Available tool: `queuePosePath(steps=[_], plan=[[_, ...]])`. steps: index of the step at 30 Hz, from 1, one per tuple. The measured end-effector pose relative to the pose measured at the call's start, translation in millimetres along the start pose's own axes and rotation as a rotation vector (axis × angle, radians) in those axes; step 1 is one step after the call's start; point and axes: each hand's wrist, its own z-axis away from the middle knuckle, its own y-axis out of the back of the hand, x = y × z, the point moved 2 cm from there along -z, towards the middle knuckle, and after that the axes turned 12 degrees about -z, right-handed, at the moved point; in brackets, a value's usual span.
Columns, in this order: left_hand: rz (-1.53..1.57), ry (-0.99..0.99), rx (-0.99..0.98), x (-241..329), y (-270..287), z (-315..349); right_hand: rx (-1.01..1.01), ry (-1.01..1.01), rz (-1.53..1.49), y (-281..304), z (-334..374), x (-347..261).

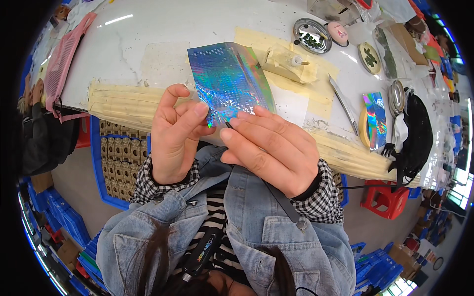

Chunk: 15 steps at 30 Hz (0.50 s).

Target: The worker is carefully handling and inspecting small pieces of holographic film at a factory station.

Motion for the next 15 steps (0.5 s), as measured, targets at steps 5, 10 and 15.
queuePosePath(steps=[5, 10, 15], plan=[[-0.017, -0.068, 0.038, 4.4, 3.6, -1.4, -0.062, -0.068, 0.107, 19.1, 23.3, 2.1], [-0.006, -0.087, 0.041, 2.2, 5.0, -3.4, -0.195, -0.091, 0.248, 13.5, 44.0, 13.0], [-0.023, -0.086, 0.036, 2.8, 2.7, -3.9, -0.225, -0.106, 0.299, 14.9, 45.7, 13.6]])
